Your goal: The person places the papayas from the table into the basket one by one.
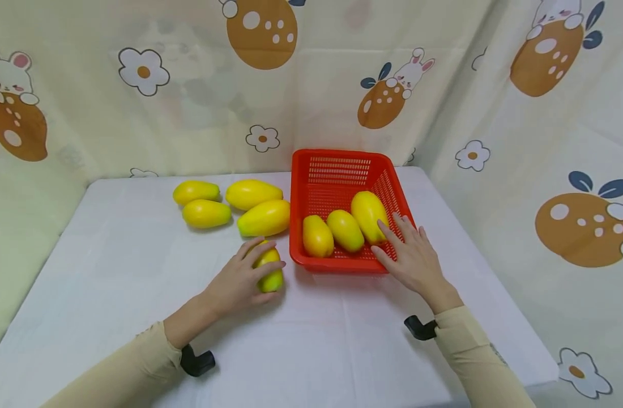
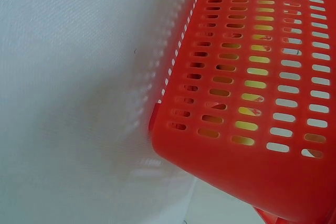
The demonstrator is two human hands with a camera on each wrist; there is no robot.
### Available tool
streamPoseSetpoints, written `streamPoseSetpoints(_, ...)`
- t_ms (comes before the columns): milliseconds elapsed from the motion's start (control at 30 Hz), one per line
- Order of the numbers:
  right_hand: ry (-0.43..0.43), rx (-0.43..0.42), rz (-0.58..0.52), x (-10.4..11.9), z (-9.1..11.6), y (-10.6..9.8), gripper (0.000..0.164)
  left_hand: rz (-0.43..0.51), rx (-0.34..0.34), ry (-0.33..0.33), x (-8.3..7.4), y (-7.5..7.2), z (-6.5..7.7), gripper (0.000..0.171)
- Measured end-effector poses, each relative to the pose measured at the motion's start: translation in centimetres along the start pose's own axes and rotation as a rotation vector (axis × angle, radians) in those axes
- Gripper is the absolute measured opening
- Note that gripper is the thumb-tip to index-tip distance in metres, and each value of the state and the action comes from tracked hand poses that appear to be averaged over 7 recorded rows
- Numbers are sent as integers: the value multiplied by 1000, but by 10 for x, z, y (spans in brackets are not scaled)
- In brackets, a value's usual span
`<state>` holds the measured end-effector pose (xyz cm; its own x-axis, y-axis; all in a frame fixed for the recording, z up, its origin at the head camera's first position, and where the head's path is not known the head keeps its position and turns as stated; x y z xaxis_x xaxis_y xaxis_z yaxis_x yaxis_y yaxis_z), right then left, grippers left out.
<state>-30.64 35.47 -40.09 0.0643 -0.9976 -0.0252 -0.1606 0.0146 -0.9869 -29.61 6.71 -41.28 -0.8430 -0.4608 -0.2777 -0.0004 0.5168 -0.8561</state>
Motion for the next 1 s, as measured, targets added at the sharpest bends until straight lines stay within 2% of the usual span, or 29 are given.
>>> streamPoseSetpoints(200,-4,5,10,2,-1,-3,66,-9,-65,-48,19,-19,-6,55)
streamPoseSetpoints(500,6,4,18,-1,0,-6,66,-22,-159,-61,32,-47,-31,54)
streamPoseSetpoints(767,12,7,13,-4,3,-4,66,-3,-226,-28,27,-57,-56,57)
streamPoseSetpoints(1000,6,-3,13,-3,5,-6,66,66,-253,15,13,-56,-79,57)
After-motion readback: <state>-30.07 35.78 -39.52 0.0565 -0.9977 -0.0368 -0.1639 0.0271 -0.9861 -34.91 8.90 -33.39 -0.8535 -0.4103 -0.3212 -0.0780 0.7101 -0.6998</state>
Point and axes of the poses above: each hand's wrist, its own z-axis away from the middle knuckle, its own y-axis out of the palm, x = y × z, the point moved 10 cm from there along -z, towards the middle knuckle, and after that the axes turned 8 degrees about z, right-handed, at the moved point
